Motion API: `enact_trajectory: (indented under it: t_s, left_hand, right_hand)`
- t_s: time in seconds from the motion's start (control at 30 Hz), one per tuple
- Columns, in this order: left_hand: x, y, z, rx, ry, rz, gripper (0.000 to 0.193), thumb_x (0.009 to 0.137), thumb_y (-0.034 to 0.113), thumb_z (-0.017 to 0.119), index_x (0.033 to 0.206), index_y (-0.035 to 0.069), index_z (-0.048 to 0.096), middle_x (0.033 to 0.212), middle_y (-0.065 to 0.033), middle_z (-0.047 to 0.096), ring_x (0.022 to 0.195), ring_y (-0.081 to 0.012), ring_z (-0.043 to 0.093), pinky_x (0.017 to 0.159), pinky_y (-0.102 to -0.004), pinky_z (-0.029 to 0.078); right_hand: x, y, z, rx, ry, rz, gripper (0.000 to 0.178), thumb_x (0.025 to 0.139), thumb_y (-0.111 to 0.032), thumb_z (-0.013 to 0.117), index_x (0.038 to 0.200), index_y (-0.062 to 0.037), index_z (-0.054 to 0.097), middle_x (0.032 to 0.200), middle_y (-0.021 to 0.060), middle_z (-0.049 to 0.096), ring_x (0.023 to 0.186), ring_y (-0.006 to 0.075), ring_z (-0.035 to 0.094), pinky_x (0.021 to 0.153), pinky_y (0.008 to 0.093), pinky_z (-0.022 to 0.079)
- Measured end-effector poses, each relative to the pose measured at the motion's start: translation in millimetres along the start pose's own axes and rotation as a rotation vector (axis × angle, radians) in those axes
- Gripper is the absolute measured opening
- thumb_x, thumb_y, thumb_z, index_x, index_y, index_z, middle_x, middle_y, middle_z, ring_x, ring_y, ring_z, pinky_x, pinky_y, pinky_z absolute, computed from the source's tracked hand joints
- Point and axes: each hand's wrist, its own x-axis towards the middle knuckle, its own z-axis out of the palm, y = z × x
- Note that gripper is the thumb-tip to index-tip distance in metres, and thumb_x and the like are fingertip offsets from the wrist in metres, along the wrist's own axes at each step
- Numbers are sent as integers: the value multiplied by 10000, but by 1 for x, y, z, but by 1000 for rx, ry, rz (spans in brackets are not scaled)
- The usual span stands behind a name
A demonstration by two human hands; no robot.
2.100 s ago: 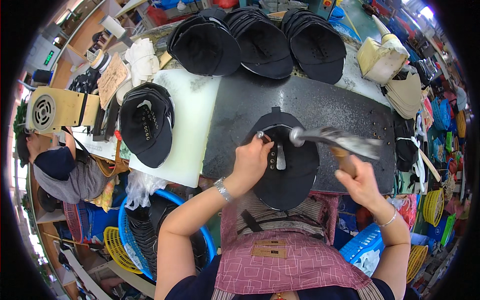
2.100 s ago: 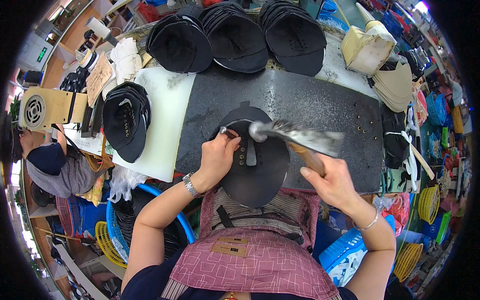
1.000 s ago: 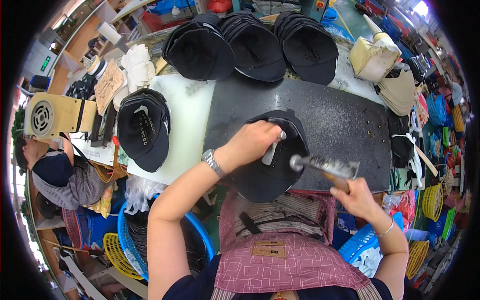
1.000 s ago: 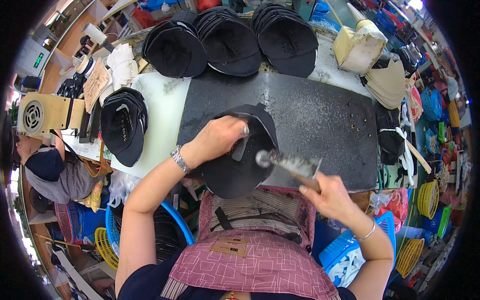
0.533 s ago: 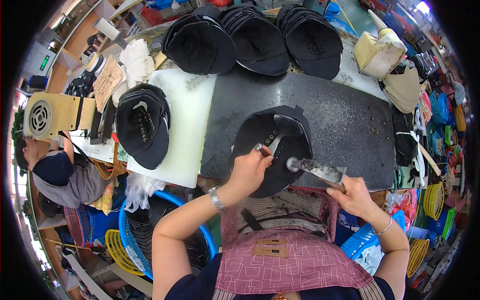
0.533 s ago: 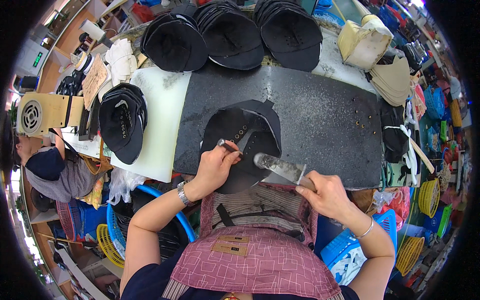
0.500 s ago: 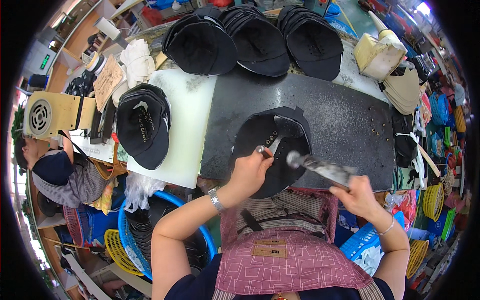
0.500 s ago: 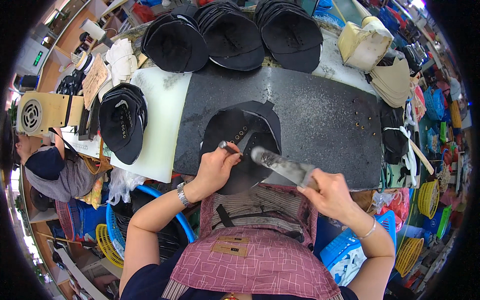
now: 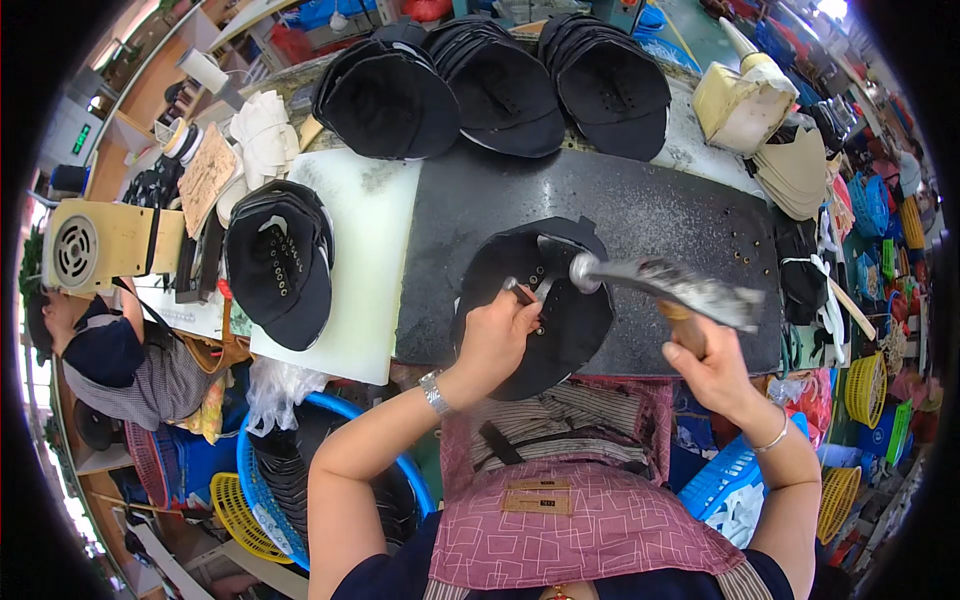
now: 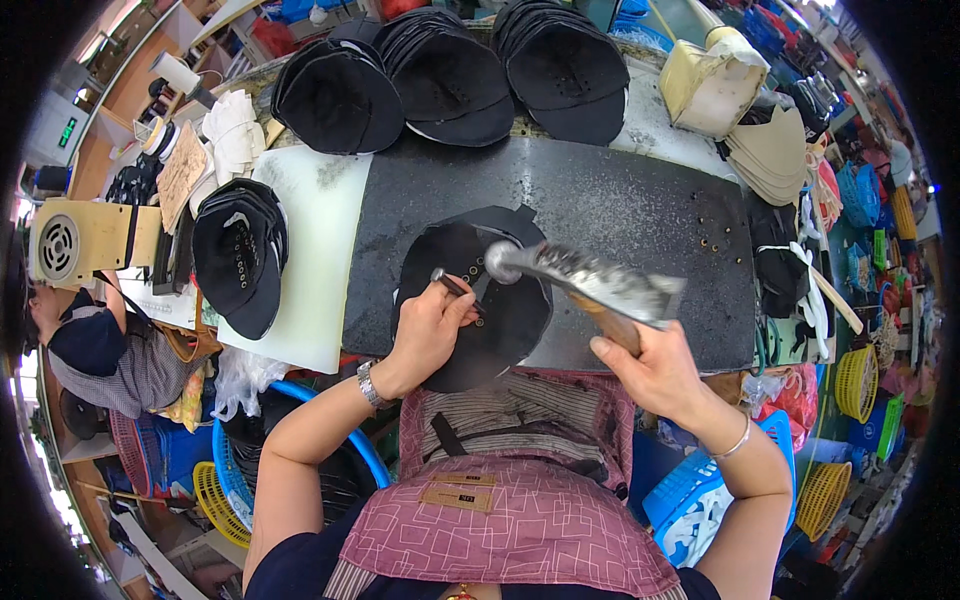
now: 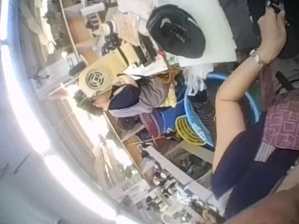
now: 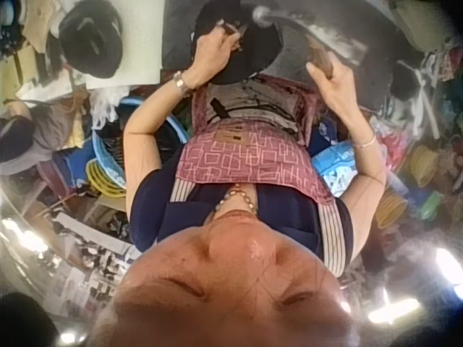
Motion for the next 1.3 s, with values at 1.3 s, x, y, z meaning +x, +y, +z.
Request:
enact_trajectory:
  t_s: [1.3]
  left_hand:
    - [21, 10, 14, 211, -14, 188, 110, 859, 78, 546, 895, -23, 522, 686, -148, 620, 639, -248, 651, 556, -312, 496]
  right_hand:
    - [-4, -26, -28, 669, 91, -318, 256, 850, -247, 555, 676, -75, 479, 632, 44, 514, 562, 151, 484, 534, 282, 426]
